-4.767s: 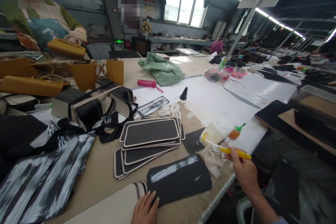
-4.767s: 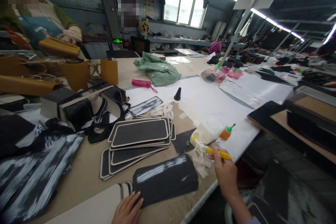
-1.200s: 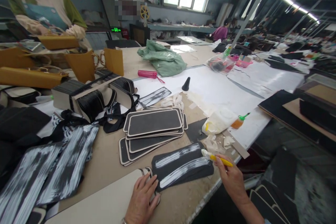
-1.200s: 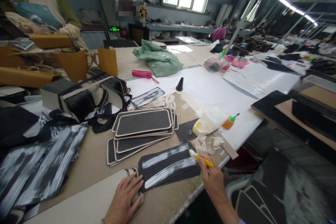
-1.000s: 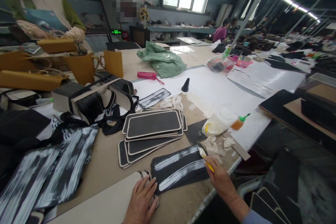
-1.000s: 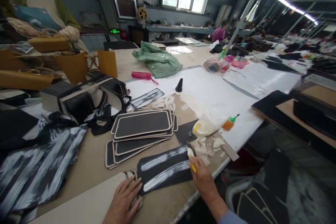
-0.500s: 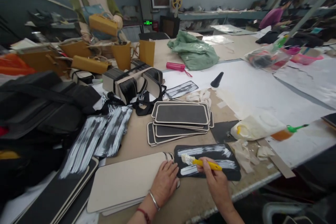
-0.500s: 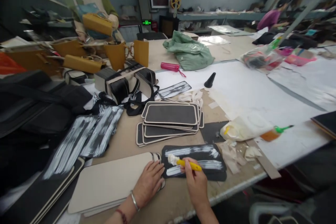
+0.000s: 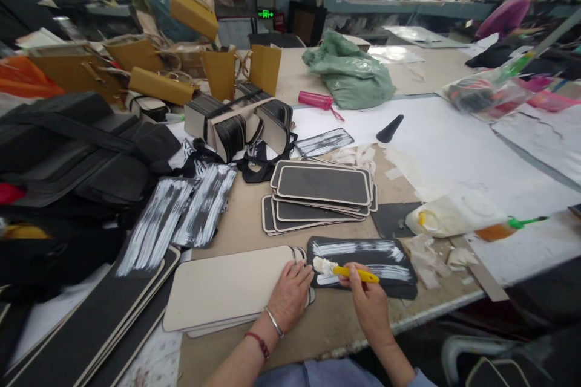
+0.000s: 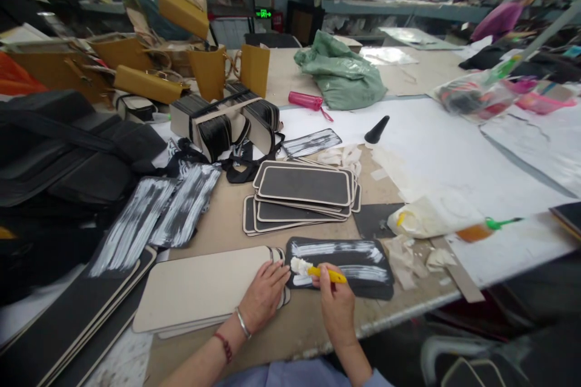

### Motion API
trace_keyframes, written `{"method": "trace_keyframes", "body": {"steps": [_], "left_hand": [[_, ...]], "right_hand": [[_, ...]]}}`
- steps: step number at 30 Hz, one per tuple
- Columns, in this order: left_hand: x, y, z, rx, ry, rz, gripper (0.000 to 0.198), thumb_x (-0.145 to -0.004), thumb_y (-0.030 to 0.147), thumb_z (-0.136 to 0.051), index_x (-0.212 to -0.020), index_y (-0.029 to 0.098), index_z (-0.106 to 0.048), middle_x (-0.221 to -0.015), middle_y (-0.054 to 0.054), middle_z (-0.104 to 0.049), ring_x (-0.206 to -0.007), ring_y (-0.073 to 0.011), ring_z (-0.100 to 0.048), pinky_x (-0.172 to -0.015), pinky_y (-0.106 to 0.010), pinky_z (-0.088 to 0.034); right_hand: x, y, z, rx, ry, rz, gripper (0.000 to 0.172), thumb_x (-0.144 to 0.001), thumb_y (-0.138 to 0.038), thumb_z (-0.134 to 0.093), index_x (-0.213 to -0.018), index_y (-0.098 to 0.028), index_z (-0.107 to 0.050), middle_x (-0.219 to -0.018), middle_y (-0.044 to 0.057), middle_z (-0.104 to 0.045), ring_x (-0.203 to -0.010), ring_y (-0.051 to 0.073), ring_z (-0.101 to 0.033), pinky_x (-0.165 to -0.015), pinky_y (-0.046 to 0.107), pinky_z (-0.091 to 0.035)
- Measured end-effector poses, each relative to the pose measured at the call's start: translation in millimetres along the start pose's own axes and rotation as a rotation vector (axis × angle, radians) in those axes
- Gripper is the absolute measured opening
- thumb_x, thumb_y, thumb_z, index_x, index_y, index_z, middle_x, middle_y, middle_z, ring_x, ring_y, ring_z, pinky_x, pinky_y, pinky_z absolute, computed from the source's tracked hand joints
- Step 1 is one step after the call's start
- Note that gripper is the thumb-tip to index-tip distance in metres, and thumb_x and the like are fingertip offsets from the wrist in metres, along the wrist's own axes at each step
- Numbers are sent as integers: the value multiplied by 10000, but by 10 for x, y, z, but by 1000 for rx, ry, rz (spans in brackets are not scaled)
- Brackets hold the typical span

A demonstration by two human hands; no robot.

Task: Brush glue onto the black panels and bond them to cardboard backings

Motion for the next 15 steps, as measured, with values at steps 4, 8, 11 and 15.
{"method": "trace_keyframes", "body": {"steps": [4, 8, 11, 15], "left_hand": [[11, 5, -1, -6, 7, -14, 386, -791, 114, -441, -1159, 183, -534, -1213, -32, -574, -1184, -216, -431, -1032, -428, -306], [13, 31, 14, -40, 10, -48, 418, -769, 86, -433, -1165, 178, -529, -1210, -45, -575, -1170, -220, -448, -1009, -437, -338], [14, 37, 27, -74, 33, -66, 444, -744, 58, -423, -1159, 174, -532, -1198, -46, -582, -1161, -223, -458, -991, -437, -359], [17, 55, 16, -137, 49, -114, 468, -721, 28, -406, -1149, 165, -535, -1195, -50, -584, -1149, -234, -472, -972, -444, -378]], "right_hand": [[12, -5, 223, 88, 131, 21, 466, -714, -605, -528, -843, -162, -590, -732, 78, -663, -600, 211, -638, -622, 339, -536], [87, -46, 137, 30, 97, 35, 443, -737, -588, -514, -850, -165, -586, -747, 76, -661, -592, 208, -640, -599, 332, -541], [50, 47, 82, -16, 30, 10, 422, -752, -570, -503, -844, -167, -587, -792, 84, -667, -601, 205, -643, -607, 333, -546], [-219, 282, 633, 80, 177, -22, 452, -738, -590, -492, -866, -165, -575, -728, 80, -672, -617, 219, -649, -646, 344, -535]]}}
Point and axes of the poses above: each hand's wrist, its own x-axis away from the middle knuckle, its own z-axis out of the back of the hand, y = z × x, the point moved 8 cm from there along -x, towards the middle knuckle
